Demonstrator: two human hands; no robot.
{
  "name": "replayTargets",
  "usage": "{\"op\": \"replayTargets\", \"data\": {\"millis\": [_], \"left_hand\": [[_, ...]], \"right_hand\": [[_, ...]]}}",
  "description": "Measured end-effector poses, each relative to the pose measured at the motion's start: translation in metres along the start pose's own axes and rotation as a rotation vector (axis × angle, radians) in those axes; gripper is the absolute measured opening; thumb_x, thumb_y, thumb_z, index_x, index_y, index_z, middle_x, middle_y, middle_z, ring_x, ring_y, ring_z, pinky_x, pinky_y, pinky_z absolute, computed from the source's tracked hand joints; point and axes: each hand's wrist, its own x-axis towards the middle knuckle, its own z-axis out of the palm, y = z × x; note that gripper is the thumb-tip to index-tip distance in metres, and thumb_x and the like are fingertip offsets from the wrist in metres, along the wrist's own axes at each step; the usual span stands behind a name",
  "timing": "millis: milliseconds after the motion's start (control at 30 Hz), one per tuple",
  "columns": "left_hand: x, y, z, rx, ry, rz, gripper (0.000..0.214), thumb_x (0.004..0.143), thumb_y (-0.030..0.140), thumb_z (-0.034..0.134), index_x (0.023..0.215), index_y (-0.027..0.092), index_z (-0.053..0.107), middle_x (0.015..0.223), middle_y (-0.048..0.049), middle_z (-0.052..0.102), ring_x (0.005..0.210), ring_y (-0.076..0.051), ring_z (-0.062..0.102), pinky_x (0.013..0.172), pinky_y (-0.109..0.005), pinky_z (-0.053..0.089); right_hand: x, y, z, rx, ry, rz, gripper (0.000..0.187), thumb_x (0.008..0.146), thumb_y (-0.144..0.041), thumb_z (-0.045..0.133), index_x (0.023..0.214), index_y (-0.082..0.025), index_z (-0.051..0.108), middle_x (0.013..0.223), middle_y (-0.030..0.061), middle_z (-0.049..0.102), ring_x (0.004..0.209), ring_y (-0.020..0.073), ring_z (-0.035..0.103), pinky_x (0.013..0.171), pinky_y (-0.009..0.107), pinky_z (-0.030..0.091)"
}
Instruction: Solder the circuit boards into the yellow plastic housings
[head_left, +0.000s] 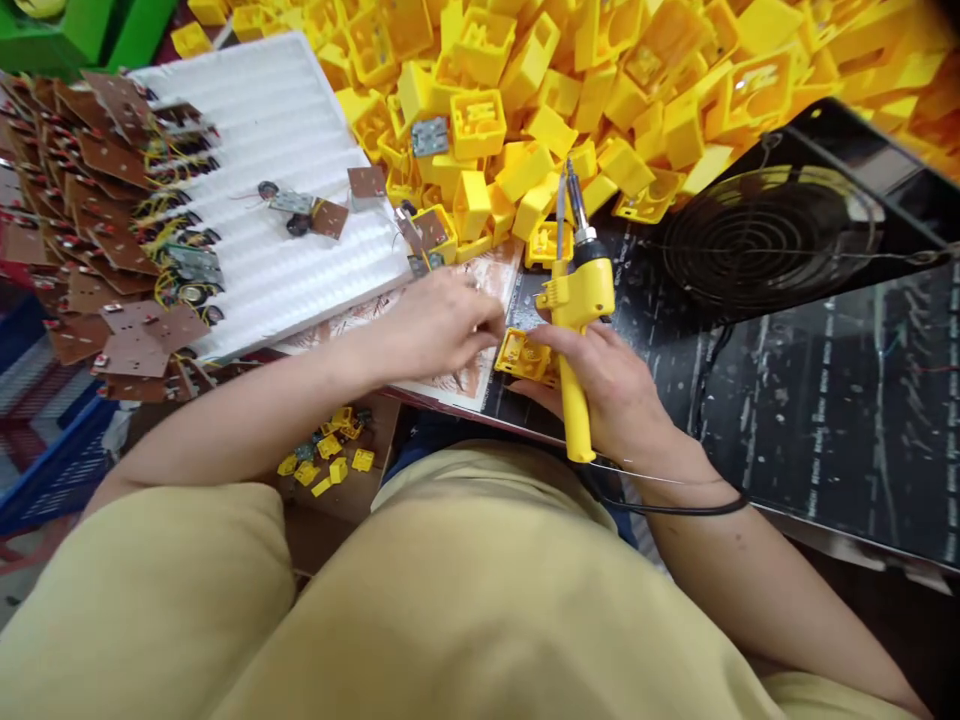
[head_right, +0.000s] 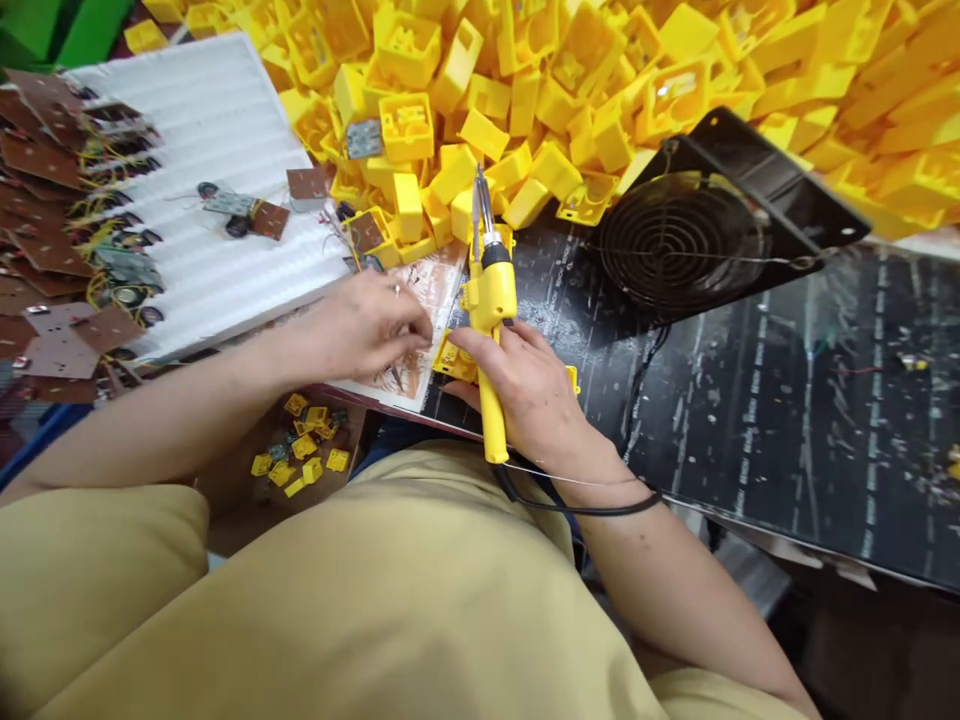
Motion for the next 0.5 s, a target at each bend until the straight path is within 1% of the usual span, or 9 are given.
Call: {"op": "replayTargets", "data": {"millis": [33, 100, 200, 267, 300, 367, 433, 500], "left_hand": [[-0.009, 0.0, 0.012, 0.054, 0.012, -0.001, 0.012, 0.089, 0.013, 0.066, 0.083, 0.019, 0.074, 0.083, -0.0024, 0.076, 0.092, -0.023, 0.071, 0.096, -0.042, 0.052], [-0.021, -0.002, 0.027, 0.059, 0.064, -0.001, 0.012, 0.093, 0.016, 0.063, 0.092, 0.019, 0.075, 0.09, -0.0048, 0.078, 0.098, -0.024, 0.071, 0.105, -0.045, 0.049], [-0.028, -0.004, 0.036, -0.037, 0.169, -0.015, 0.015, 0.096, 0.021, 0.063, 0.106, 0.018, 0.075, 0.092, -0.0053, 0.079, 0.103, -0.024, 0.07, 0.106, -0.043, 0.05], [-0.027, -0.004, 0.037, -0.082, 0.191, -0.005, 0.016, 0.097, 0.023, 0.063, 0.104, 0.018, 0.076, 0.093, -0.0058, 0.08, 0.104, -0.023, 0.071, 0.106, -0.042, 0.05], [-0.026, -0.003, 0.037, -0.092, 0.187, 0.006, 0.016, 0.097, 0.023, 0.062, 0.1, 0.018, 0.076, 0.095, -0.0058, 0.081, 0.102, -0.023, 0.071, 0.108, -0.042, 0.049], [-0.023, 0.0, 0.038, -0.096, 0.173, 0.017, 0.018, 0.097, 0.023, 0.06, 0.091, 0.019, 0.076, 0.094, -0.005, 0.081, 0.098, -0.021, 0.072, 0.114, -0.044, 0.045], [-0.021, 0.002, 0.039, -0.092, 0.164, 0.001, 0.019, 0.095, 0.025, 0.059, 0.088, 0.019, 0.075, 0.09, -0.0032, 0.08, 0.093, -0.02, 0.072, 0.118, -0.047, 0.041], [-0.019, 0.004, 0.039, -0.086, 0.158, -0.032, 0.018, 0.094, 0.026, 0.058, 0.088, 0.019, 0.074, 0.088, -0.0026, 0.08, 0.092, -0.02, 0.071, 0.12, -0.049, 0.038]], "right_hand": [[-0.002, 0.001, -0.001, 0.003, -0.003, 0.002, 0.033, 0.101, -0.04, 0.065, 0.13, -0.026, 0.058, 0.101, 0.0049, 0.07, 0.095, 0.022, 0.071, 0.086, 0.037, 0.061], [-0.006, 0.003, -0.003, 0.009, -0.004, 0.005, 0.033, 0.101, -0.037, 0.065, 0.131, -0.025, 0.058, 0.105, 0.0061, 0.071, 0.099, 0.0226, 0.072, 0.087, 0.038, 0.062], [-0.011, 0.005, -0.007, 0.014, 0.009, -0.007, 0.035, 0.1, -0.04, 0.068, 0.129, -0.024, 0.06, 0.105, 0.0053, 0.073, 0.099, 0.0229, 0.074, 0.094, 0.042, 0.063], [-0.013, 0.005, -0.012, 0.011, 0.075, -0.029, 0.037, 0.097, -0.043, 0.072, 0.126, -0.025, 0.061, 0.103, 0.0038, 0.075, 0.094, 0.0217, 0.075, 0.096, 0.043, 0.063], [-0.013, 0.005, -0.016, 0.006, 0.122, -0.041, 0.037, 0.095, -0.041, 0.076, 0.125, -0.025, 0.062, 0.102, 0.0033, 0.077, 0.09, 0.0204, 0.076, 0.094, 0.04, 0.063], [-0.012, 0.003, -0.027, -0.004, 0.22, -0.063, 0.032, 0.09, -0.03, 0.081, 0.116, -0.024, 0.064, 0.092, 0.0001, 0.078, 0.076, 0.0151, 0.074, 0.082, 0.029, 0.063], [-0.011, 0.0, -0.04, -0.008, 0.278, -0.071, 0.023, 0.089, -0.019, 0.081, 0.105, -0.023, 0.065, 0.076, -0.0045, 0.074, 0.061, 0.0092, 0.067, 0.068, 0.019, 0.058], [-0.015, -0.001, -0.053, -0.006, 0.315, -0.07, 0.018, 0.089, -0.018, 0.081, 0.097, -0.023, 0.066, 0.064, -0.0076, 0.067, 0.05, 0.0061, 0.06, 0.058, 0.015, 0.051]]}}
